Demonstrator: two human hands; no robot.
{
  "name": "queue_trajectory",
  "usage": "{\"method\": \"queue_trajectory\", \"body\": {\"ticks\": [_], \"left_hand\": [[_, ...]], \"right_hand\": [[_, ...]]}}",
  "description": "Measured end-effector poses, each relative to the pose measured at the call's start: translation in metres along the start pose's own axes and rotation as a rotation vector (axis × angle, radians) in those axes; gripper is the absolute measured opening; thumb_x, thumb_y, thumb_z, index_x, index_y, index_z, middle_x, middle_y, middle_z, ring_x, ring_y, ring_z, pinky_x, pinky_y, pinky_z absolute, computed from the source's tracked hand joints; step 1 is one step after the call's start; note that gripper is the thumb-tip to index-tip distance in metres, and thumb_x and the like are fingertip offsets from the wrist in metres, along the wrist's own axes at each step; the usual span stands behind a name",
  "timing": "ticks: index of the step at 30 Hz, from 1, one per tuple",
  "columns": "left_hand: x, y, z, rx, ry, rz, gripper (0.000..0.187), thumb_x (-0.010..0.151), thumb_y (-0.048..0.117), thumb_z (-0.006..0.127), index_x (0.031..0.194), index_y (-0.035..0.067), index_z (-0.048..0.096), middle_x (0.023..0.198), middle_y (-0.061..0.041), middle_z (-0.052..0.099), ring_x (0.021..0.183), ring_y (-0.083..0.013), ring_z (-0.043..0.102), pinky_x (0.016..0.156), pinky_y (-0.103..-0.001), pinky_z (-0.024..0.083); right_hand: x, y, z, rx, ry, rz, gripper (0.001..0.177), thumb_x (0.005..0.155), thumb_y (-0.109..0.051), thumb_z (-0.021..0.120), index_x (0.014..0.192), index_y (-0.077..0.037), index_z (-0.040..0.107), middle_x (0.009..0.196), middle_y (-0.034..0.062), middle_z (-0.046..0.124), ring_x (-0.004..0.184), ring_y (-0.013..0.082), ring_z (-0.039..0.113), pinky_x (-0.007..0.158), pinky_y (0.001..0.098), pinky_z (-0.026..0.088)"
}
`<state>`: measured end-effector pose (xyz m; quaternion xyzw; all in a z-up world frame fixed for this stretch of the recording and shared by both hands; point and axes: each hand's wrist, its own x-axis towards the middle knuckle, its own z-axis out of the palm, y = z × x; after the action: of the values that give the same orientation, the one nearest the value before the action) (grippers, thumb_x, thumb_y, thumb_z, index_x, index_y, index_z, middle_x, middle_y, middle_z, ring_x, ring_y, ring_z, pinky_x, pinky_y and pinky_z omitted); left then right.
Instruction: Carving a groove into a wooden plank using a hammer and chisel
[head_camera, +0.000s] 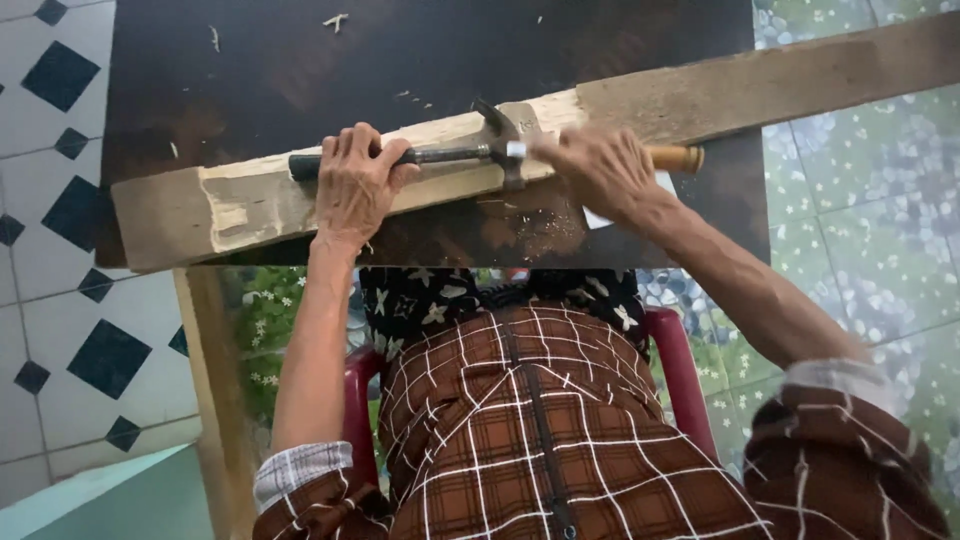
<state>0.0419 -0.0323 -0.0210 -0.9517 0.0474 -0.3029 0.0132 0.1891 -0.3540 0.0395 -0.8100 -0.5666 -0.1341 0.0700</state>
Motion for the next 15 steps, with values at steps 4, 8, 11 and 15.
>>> {"method": "queue_trajectory", "body": {"ticks": [4,8,11,15], "left_hand": [[0.008,0.005,-0.016,-0.084,0.078,0.038,0.059,0.111,0.059,0.029,0.104,0.014,0.067,0.091,-0.007,0.040,0.077,-0.0244,0.042,0.070,-0.038,0.038],[0.004,0.000,-0.004,-0.041,0.022,0.003,0.046,0.106,0.066,0.044,0.101,0.022,0.058,0.094,0.003,0.034,0.081,-0.0181,0.048,0.076,-0.033,0.041],[-0.001,-0.002,0.005,-0.024,0.042,0.033,0.047,0.106,0.067,0.043,0.101,0.023,0.059,0.094,0.004,0.034,0.081,-0.0183,0.049,0.075,-0.032,0.041],[0.001,-0.003,0.005,-0.015,0.059,0.022,0.046,0.103,0.068,0.048,0.101,0.024,0.061,0.093,0.003,0.037,0.083,-0.0193,0.051,0.075,-0.034,0.041]], "right_hand": [[0.007,0.005,0.001,-0.167,-0.094,0.069,0.009,0.114,-0.020,0.054,0.119,-0.014,0.058,0.068,0.0003,0.054,0.046,0.0128,0.043,0.043,0.0301,0.038],[-0.005,0.008,0.007,-0.051,0.007,0.035,0.027,0.102,-0.009,0.051,0.118,-0.026,0.065,0.066,-0.0001,0.057,0.042,0.0128,0.046,0.043,0.0266,0.041],[-0.005,0.008,0.016,-0.096,0.032,0.046,0.027,0.098,-0.009,0.055,0.117,-0.026,0.064,0.067,0.0002,0.056,0.042,0.0141,0.047,0.041,0.0288,0.041],[-0.008,0.002,0.003,-0.078,0.039,0.005,0.035,0.096,-0.008,0.057,0.124,-0.028,0.065,0.069,0.0005,0.057,0.043,0.0151,0.048,0.044,0.0302,0.044]]}}
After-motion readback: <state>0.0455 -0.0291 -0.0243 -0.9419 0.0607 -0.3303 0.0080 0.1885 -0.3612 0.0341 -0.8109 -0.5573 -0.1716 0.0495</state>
